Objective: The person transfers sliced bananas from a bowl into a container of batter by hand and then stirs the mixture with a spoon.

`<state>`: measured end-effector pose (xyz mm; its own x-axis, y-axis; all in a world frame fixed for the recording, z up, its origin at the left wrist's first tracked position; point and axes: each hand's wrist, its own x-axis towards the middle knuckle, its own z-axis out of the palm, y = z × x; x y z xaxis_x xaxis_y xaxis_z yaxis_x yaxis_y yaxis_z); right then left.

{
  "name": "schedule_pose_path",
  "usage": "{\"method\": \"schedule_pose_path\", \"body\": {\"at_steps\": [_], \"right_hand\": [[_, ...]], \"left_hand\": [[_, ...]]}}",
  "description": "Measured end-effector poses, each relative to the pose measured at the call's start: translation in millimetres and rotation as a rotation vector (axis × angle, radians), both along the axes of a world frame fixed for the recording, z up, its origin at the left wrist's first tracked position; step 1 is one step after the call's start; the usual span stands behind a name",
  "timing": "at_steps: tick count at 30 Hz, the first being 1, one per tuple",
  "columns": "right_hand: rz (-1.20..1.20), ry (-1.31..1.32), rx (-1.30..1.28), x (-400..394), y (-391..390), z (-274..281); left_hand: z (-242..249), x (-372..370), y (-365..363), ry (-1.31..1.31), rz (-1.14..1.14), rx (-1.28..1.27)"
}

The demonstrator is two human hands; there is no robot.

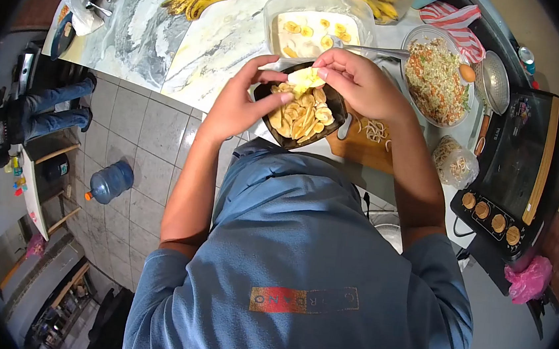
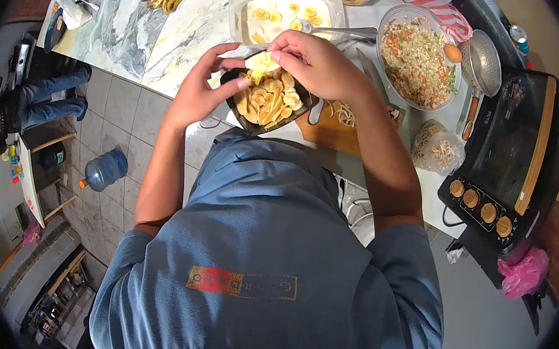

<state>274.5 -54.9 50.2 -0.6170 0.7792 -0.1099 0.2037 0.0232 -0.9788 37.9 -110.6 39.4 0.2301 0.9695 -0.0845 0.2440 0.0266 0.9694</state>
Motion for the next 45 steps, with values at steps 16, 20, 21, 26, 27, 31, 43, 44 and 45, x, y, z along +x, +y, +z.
{"method": "schedule_pose_path", "body": {"at_steps": [16, 20, 21, 26, 27, 31, 43, 44, 45], "right_hand": [[-0.315, 0.018, 0.035, -8, 8, 8], [-0.450, -0.058, 0.057, 0, 16, 12], [-0.454, -0.057, 0.060, 4, 19, 9], [-0.576, -0.003, 0.098, 18, 27, -3], [-0.584, -0.002, 0.099, 19, 28, -5], [-0.618, -0.081, 0.116, 19, 35, -5], [-0.658, -0.499, 0.471, 9, 36, 3], [-0.655, -0.438, 0.479, 13, 28, 6], [-0.669, -0.444, 0.471, 14, 19, 9]], "left_hand": [[9, 8, 31, -0.254, 0.090, -0.185], [11, 2, 52, -0.122, 0.055, -0.031], [12, 0, 57, -0.121, 0.050, -0.029], [15, 3, 87, 0.164, 0.052, 0.142], [15, 4, 92, 0.232, 0.034, 0.163], [9, 0, 97, 0.726, -0.039, 0.466], [0, -22, 70, 0.418, 0.098, 0.277], [-4, -23, 69, 0.365, 0.109, 0.282], [-3, -23, 67, 0.363, 0.092, 0.280]]}}
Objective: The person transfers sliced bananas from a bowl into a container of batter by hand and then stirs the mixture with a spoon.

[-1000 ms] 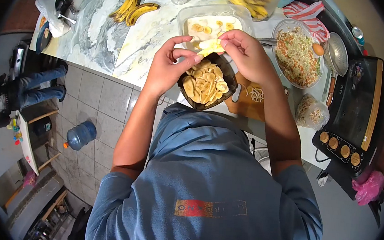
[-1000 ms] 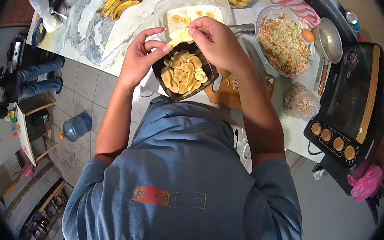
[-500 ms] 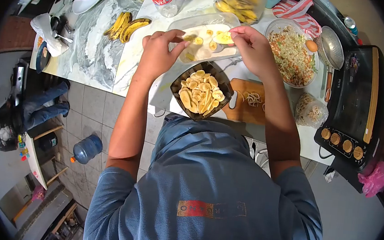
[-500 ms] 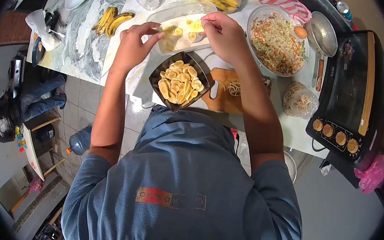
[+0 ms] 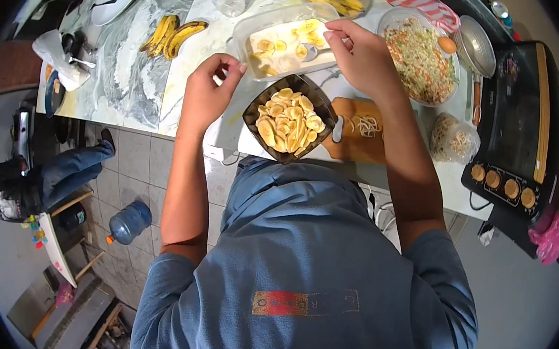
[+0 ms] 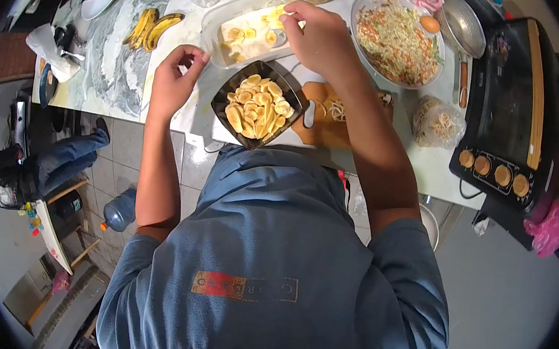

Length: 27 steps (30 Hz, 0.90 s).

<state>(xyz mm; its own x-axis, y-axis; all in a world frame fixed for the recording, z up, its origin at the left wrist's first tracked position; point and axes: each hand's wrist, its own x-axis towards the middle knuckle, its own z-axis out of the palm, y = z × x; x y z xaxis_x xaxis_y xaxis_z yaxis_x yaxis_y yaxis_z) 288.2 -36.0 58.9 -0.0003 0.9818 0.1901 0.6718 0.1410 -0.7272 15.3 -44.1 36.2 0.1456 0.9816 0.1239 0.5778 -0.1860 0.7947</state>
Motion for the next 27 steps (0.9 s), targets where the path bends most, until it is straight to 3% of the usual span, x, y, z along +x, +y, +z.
{"method": "schedule_pose_path", "body": {"at_steps": [2, 4, 7, 10, 12, 14, 15, 27], "right_hand": [[0.042, 0.054, -0.095, 2, -20, 7], [0.033, 0.103, -0.133, 1, -42, 8], [0.237, 0.015, -0.321, -5, -66, -9], [0.312, -0.046, -0.170, -21, -88, -28], [0.361, -0.048, -0.282, -27, -99, -31], [0.379, -0.179, -0.190, -33, -104, -36], [0.390, -0.207, -0.273, -35, -103, -31], [0.463, -0.342, -0.238, -38, -100, -28]], "left_hand": [[3, 1, -6, -0.051, 0.005, -0.233], [-3, 1, -8, -0.087, -0.037, -0.230], [-4, 1, -13, -0.015, -0.084, -0.303], [-3, 3, -15, 0.034, -0.139, -0.335], [-6, 0, -16, -0.006, -0.166, -0.317], [-9, -3, -14, -0.025, -0.169, -0.319], [-10, -5, -13, -0.043, -0.168, -0.319], [-18, -8, -19, -0.154, -0.175, -0.343]]}}
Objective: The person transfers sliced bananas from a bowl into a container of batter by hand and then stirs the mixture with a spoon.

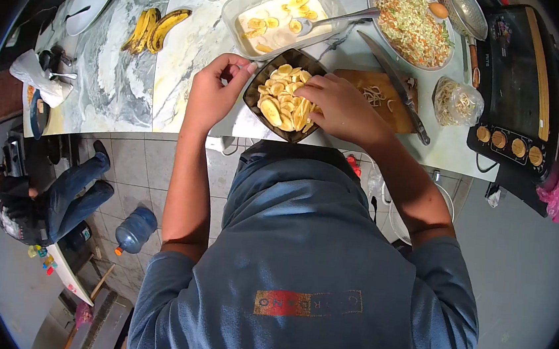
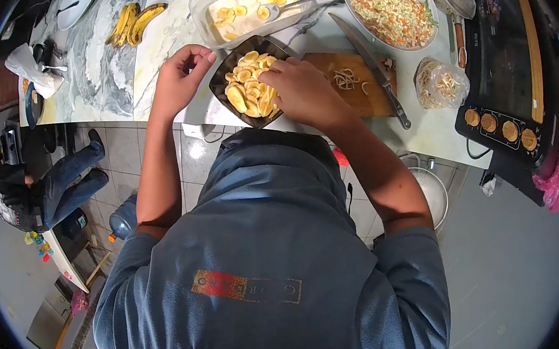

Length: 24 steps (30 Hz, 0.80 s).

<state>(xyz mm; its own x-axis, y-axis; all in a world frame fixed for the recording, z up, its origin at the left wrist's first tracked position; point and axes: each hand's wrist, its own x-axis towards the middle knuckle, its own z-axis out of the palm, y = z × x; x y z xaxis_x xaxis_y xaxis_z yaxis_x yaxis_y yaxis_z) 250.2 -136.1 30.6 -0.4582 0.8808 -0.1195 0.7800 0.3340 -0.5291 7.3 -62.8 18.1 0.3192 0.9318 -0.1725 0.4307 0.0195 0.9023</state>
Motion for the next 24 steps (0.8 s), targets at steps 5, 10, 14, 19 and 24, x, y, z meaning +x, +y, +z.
{"method": "schedule_pose_path", "body": {"at_steps": [5, 10, 14, 19, 24], "right_hand": [[0.083, -0.112, 0.087, 6, 6, -14], [0.199, -0.137, 0.130, 9, 13, -15], [0.311, -0.165, 0.166, 12, 23, -13], [0.422, -0.084, 0.259, 18, 31, -16], [0.442, -0.080, 0.340, 20, 36, -19]], "left_hand": [[-7, -2, -6, -0.044, 0.045, 0.086], [0, -6, -16, 0.013, 0.053, 0.024], [-2, -8, -23, 0.008, 0.088, 0.014], [-4, -7, -33, -0.001, 0.125, 0.016], [-8, -4, -44, -0.057, 0.201, 0.094]]}}
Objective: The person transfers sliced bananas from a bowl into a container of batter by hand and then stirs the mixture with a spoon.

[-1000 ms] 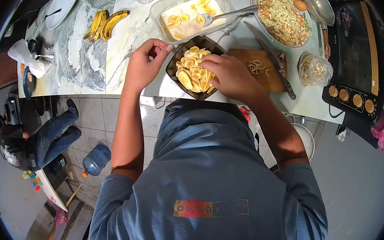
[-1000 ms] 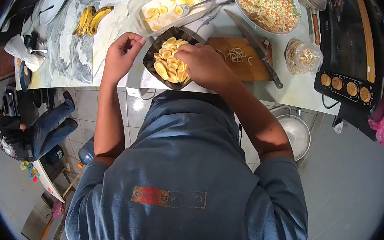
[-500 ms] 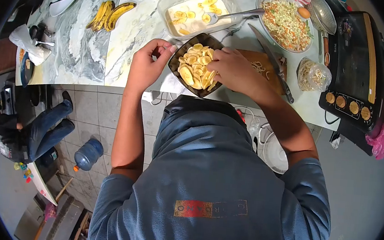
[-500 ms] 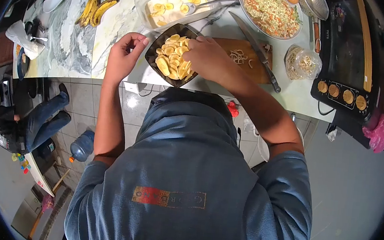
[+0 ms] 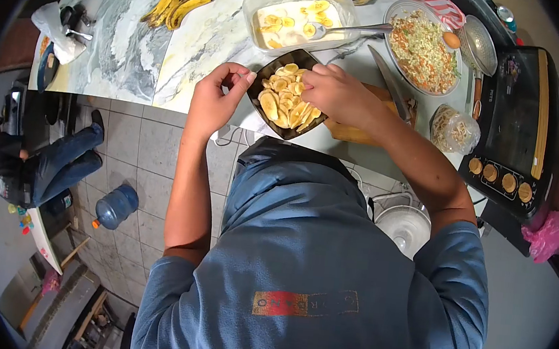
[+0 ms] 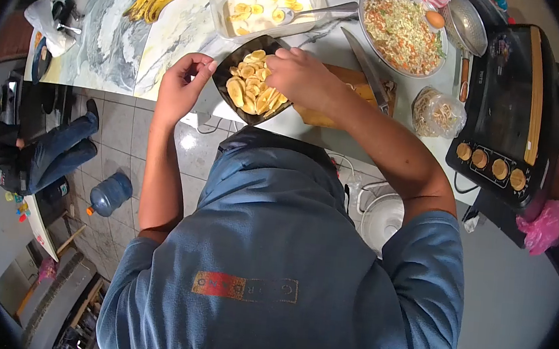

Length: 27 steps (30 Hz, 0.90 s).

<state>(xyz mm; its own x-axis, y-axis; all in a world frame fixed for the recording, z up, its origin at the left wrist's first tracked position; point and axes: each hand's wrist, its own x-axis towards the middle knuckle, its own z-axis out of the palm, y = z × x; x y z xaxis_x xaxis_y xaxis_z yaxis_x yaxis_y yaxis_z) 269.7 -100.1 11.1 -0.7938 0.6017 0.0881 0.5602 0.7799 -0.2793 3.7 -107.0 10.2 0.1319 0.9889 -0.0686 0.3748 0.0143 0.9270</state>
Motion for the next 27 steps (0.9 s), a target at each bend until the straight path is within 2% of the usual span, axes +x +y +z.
{"method": "schedule_pose_path", "body": {"at_steps": [7, 9, 13, 16, 22, 24, 27], "right_hand": [[0.112, -0.046, -0.121, -4, 5, 13], [0.146, -0.005, -0.303, -5, 10, 17], [0.231, 0.015, -0.347, -4, 19, 4], [0.247, 0.147, -0.339, -4, 23, 4], [0.198, 0.292, -0.440, -3, 34, 15], [0.133, 0.270, -0.586, 1, 38, 27], [0.049, 0.328, -0.652, 3, 44, 42]], "left_hand": [[4, 4, -11, -0.007, 0.061, 0.005], [7, 4, -14, 0.054, 0.076, -0.010], [8, 4, -17, 0.076, 0.085, -0.063], [10, 8, -20, 0.020, 0.139, -0.040], [5, 6, -17, 0.037, 0.132, 0.001], [8, 5, -15, 0.097, 0.093, -0.030], [10, 4, -10, 0.095, 0.083, -0.038]]}}
